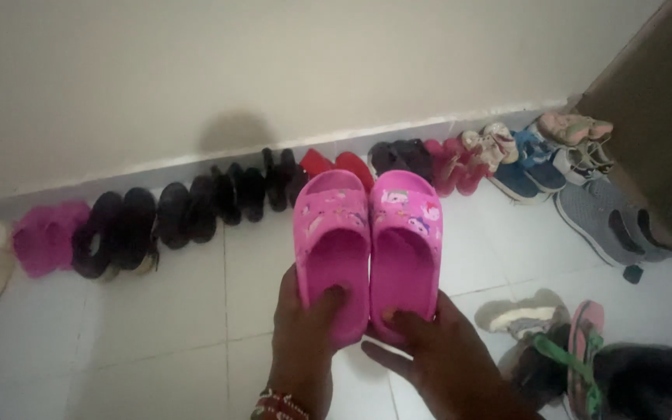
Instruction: Organizing a pile of shoes into a row on the floor.
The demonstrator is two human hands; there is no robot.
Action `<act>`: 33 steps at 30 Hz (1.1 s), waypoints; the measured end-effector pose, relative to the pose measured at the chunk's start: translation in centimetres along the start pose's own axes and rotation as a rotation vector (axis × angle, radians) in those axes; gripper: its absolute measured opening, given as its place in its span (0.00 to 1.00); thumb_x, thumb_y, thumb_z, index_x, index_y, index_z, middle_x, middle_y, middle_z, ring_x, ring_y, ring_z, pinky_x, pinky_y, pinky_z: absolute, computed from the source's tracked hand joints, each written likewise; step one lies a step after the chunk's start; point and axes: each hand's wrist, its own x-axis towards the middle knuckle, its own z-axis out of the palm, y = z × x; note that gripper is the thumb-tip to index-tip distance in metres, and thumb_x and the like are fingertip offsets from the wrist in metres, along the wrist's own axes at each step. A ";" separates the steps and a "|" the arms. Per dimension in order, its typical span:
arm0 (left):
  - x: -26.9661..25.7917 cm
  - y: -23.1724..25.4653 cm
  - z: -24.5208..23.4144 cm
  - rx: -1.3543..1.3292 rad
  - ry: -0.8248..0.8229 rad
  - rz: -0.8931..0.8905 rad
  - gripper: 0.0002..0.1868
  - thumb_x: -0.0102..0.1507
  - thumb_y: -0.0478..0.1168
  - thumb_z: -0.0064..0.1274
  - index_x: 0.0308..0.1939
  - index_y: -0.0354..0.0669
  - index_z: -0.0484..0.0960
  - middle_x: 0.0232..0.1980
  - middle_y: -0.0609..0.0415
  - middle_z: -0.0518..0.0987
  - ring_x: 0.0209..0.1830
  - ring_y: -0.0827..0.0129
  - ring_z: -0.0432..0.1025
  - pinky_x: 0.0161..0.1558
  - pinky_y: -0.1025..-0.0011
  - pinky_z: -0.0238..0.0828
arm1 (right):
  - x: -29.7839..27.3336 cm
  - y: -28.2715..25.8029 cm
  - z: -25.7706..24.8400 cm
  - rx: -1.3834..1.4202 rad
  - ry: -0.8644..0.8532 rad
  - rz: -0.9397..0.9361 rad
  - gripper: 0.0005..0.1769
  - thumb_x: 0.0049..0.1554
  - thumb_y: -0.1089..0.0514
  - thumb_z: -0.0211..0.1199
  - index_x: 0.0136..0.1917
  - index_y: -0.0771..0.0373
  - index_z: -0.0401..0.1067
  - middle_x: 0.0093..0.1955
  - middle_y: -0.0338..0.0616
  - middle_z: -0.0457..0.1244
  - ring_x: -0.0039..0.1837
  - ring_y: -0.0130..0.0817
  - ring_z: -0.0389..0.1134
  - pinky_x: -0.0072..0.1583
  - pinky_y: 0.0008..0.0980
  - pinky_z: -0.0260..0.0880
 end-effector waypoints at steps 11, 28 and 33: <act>7.2 2.2 8.1 0.087 0.006 -0.011 0.31 0.58 0.37 0.52 0.67 0.50 0.69 0.55 0.52 0.80 0.50 0.62 0.78 0.43 0.64 0.80 | 6.5 -8.6 -0.8 -0.066 -0.009 -0.065 0.19 0.57 0.62 0.57 0.61 0.67 0.64 0.55 0.55 0.68 0.59 0.50 0.73 0.60 0.54 0.75; 20.8 2.8 9.8 0.127 -0.005 -0.161 0.23 0.64 0.38 0.50 0.64 0.49 0.74 0.53 0.50 0.82 0.46 0.59 0.78 0.35 0.62 0.79 | 18.6 -11.3 1.3 -0.080 0.122 0.058 0.19 0.59 0.61 0.58 0.63 0.64 0.64 0.58 0.54 0.69 0.61 0.49 0.73 0.62 0.52 0.77; 26.1 3.3 9.4 0.198 -0.031 -0.183 0.22 0.63 0.39 0.49 0.63 0.52 0.75 0.54 0.52 0.81 0.49 0.61 0.78 0.43 0.60 0.81 | 25.4 -10.5 -0.9 -0.817 -0.154 -0.256 0.25 0.51 0.65 0.66 0.61 0.65 0.64 0.58 0.47 0.71 0.62 0.38 0.76 0.60 0.39 0.76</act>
